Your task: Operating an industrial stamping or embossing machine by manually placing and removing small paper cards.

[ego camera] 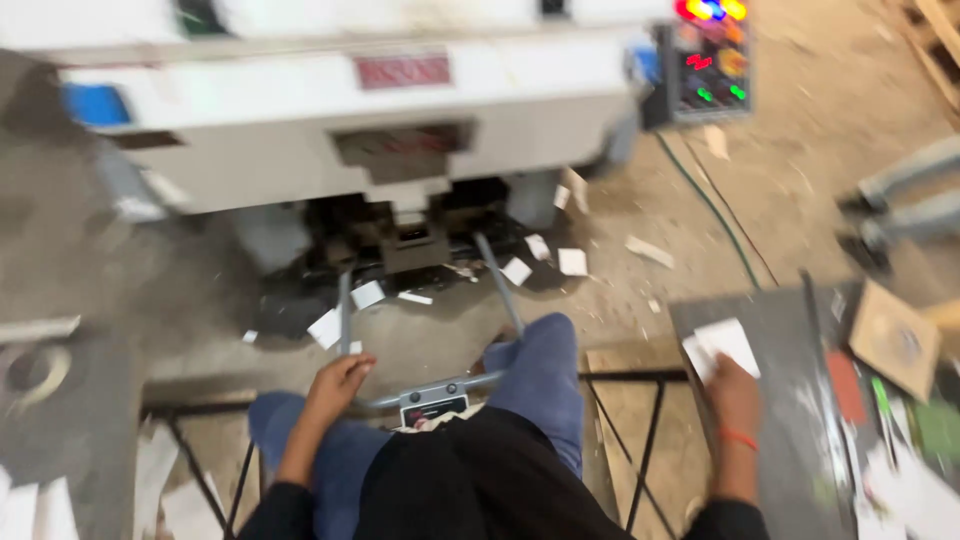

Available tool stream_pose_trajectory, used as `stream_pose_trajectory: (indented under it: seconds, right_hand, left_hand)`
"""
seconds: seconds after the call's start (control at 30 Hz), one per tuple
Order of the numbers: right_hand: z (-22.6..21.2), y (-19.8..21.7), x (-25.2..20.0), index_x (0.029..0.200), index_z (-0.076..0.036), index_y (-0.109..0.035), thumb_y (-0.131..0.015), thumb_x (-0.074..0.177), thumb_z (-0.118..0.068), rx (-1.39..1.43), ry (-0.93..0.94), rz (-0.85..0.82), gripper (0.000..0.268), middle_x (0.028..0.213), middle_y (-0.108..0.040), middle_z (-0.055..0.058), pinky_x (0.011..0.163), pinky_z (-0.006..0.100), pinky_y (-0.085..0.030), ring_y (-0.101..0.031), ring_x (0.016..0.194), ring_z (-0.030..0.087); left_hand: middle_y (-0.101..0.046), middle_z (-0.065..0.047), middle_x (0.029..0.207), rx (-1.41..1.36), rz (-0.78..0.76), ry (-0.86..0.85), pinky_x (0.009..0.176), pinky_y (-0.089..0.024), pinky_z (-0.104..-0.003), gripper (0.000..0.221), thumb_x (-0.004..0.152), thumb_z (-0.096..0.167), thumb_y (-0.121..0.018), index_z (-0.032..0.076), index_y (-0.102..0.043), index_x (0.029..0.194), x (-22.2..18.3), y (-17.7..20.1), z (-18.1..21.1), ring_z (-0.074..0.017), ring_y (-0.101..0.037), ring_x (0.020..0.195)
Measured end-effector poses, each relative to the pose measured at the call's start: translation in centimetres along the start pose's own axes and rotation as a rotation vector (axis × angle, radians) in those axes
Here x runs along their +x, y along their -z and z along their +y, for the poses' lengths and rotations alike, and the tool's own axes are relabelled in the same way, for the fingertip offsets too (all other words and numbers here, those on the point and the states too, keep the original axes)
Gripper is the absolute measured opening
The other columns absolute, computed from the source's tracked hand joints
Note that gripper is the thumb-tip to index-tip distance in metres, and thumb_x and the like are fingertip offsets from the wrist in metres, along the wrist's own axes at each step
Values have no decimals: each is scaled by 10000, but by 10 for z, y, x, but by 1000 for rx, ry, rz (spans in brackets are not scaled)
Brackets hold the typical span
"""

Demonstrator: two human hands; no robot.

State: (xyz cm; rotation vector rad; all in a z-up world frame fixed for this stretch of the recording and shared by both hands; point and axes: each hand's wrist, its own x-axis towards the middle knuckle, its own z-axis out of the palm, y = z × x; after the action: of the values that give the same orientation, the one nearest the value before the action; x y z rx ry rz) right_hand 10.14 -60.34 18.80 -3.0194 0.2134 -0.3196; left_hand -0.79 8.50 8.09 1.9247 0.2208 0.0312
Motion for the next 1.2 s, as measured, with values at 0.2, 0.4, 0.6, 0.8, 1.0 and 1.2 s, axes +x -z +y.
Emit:
stream_pose_trajectory:
  seconds: [0.2,0.4,0.6,0.8,1.0,1.2]
  right_hand:
    - [-43,60,71,1196,-151,-788,-608,1053,-78,3,-12,291,241,951,-722,194,760,440,-558,-712,838,372]
    - [-263,23,105,1335,0,-638,-517,1094,21,635,654,325,270,1374,-657,219,1119,466,-501,-637,1304,396]
    - [-445,-55,41,1322,-33,-653,-546,901,9,561,904,27,437,1370,-648,194,1132,433,-447,-578,1324,356]
    - [-490,-95,61,1348,-40,-661,-538,901,-10,405,1046,-35,465,1418,-627,190,1131,418,-446,-576,1349,348]
    - [-569,-34,157,1359,-36,-640,-580,1005,-381,302,900,-291,498,1357,-629,234,1002,458,-488,-630,1176,409]
    - [-612,45,222,1289,75,-636,-792,837,-435,525,1191,-15,699,1290,-604,347,1004,522,-442,-553,1219,500]
  left_hand:
    - [-758,-119,1029,146,119,-243,809,-541,-376,253,974,292,-675,56,-760,1006,50,42,187,-297,-717,939]
    - [-734,-102,1137,378,172,-613,970,-512,-426,262,1004,292,-617,101,-736,1137,131,8,228,-310,-654,1133]
    - [-336,-267,1600,1090,-77,-337,1156,-147,-582,972,830,726,-560,20,-393,1477,59,-45,176,-387,-247,1485]
    - [-682,-102,1153,765,158,-549,1163,-360,-622,516,778,139,-698,117,-697,1294,-64,28,109,-302,-623,1150]
    - [-576,-84,768,1014,952,-367,987,-496,-554,59,908,69,-779,118,-746,916,-163,189,139,-318,-567,796]
    - [-663,-128,1227,1358,1232,189,1111,-439,-476,330,916,-32,-613,66,-722,1212,-251,274,48,-331,-580,1178]
